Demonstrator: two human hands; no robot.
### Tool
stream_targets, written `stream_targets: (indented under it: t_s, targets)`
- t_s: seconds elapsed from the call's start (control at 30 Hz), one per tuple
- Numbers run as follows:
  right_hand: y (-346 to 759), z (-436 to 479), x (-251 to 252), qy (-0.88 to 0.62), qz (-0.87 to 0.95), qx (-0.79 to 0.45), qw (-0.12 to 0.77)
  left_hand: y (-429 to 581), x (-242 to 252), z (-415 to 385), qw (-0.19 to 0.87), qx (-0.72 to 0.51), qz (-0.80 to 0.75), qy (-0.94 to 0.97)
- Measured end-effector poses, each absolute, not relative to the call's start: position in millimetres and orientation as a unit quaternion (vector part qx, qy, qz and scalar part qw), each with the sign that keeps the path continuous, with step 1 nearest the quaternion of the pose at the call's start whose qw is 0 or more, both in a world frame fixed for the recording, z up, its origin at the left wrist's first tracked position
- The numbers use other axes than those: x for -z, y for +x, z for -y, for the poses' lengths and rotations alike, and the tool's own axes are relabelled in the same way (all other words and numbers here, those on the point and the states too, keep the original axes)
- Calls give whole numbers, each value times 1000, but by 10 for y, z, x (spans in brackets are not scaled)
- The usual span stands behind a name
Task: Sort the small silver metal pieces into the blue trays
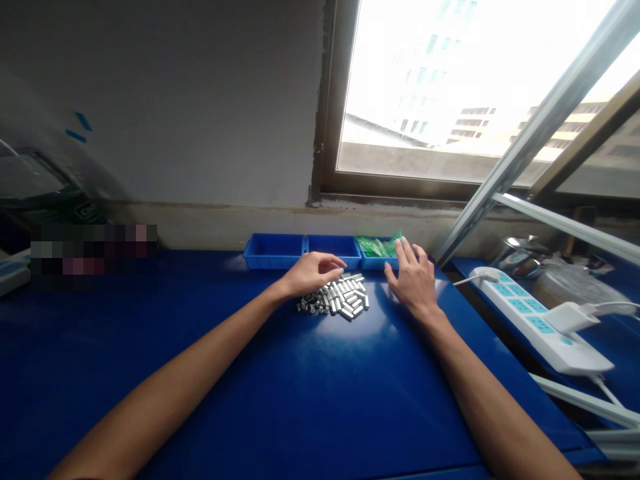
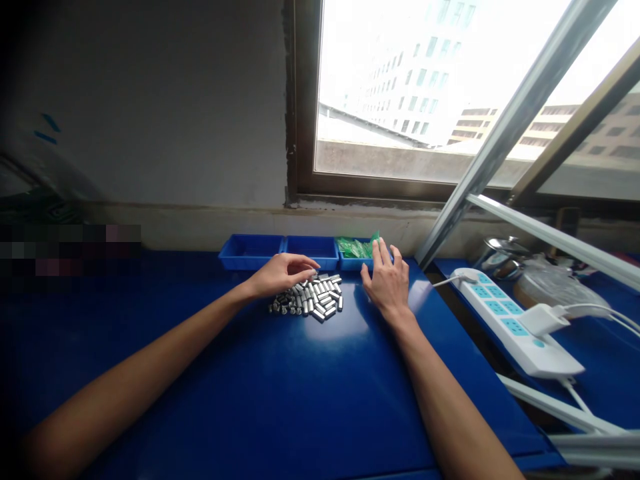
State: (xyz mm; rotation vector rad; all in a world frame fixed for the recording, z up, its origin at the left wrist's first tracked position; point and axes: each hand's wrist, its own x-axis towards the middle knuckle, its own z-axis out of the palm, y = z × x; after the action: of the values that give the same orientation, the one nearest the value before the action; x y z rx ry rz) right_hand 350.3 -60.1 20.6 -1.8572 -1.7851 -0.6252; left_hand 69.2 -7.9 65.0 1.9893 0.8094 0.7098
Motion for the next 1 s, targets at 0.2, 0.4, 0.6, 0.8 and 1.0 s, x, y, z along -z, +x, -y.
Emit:
stream_targets:
  t_s: [0.2,0.4,0.6,0.8,1.0]
  targets:
    - [3483,612,-260,-681,642,242,255,694,-635,71,423,-280,-324,799]
    - [3610,526,-115,-663,691,166,235,697,-630,72,419,-272,-325,803]
    - [3677,497,-81,-617,725,101,288,705,-625,89,422,-270,-319,805]
    - [3683,461,-66,-581,736,105,332,693,-607,84,410,-270,-304,817]
    - [3742,399,-21,-587,734,146,310,690,-597,76,408,-265,-296,822]
